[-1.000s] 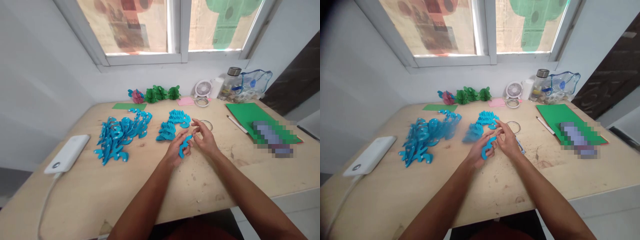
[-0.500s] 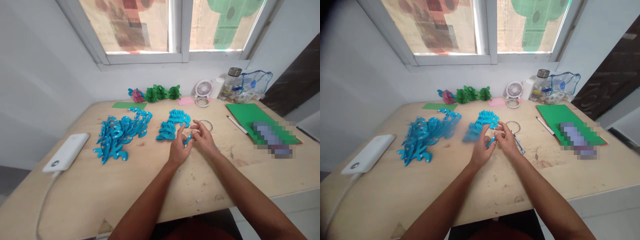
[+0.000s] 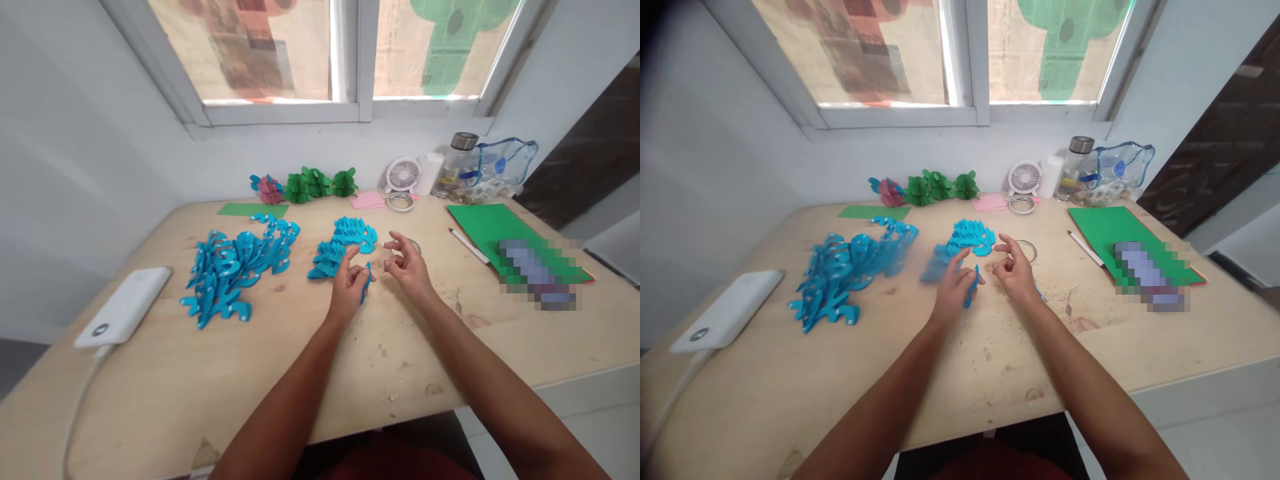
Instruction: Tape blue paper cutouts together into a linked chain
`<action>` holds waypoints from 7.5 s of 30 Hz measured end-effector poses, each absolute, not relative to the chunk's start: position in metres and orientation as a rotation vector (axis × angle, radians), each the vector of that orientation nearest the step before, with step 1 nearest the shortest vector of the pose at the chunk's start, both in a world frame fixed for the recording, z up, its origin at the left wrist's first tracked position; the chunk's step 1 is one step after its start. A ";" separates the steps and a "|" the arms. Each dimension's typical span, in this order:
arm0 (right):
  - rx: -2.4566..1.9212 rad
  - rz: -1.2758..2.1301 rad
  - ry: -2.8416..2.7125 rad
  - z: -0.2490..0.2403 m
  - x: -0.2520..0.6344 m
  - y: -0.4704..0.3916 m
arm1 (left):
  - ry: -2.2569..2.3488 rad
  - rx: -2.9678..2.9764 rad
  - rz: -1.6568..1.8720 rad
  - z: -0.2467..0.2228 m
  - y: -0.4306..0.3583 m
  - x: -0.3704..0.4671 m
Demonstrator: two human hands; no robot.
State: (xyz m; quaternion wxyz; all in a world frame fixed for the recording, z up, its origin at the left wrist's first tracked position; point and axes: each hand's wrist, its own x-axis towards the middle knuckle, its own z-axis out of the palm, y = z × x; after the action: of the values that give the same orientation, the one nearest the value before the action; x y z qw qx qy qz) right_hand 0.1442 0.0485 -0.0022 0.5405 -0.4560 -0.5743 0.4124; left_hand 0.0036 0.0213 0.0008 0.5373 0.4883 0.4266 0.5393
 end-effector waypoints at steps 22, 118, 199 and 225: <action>-1.002 1.092 -1.387 0.001 0.130 0.040 | 1.021 0.944 1.197 0.004 0.023 0.002; -1.059 0.933 -1.463 -0.001 0.132 0.040 | 1.129 0.910 1.222 0.008 0.023 0.003; -1.145 0.365 -1.989 0.009 0.114 0.015 | 1.455 0.973 1.465 -0.008 0.028 -0.002; -1.156 0.748 -1.444 0.009 0.123 0.029 | 1.163 1.071 1.266 0.010 0.021 0.004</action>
State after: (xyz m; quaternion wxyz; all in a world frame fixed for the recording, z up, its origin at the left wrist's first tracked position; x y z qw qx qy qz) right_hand 0.1230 0.0293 0.0086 0.5424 -0.4870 -0.6079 0.3149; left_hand 0.0045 0.0209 0.0104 0.5295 0.4487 0.4872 0.5301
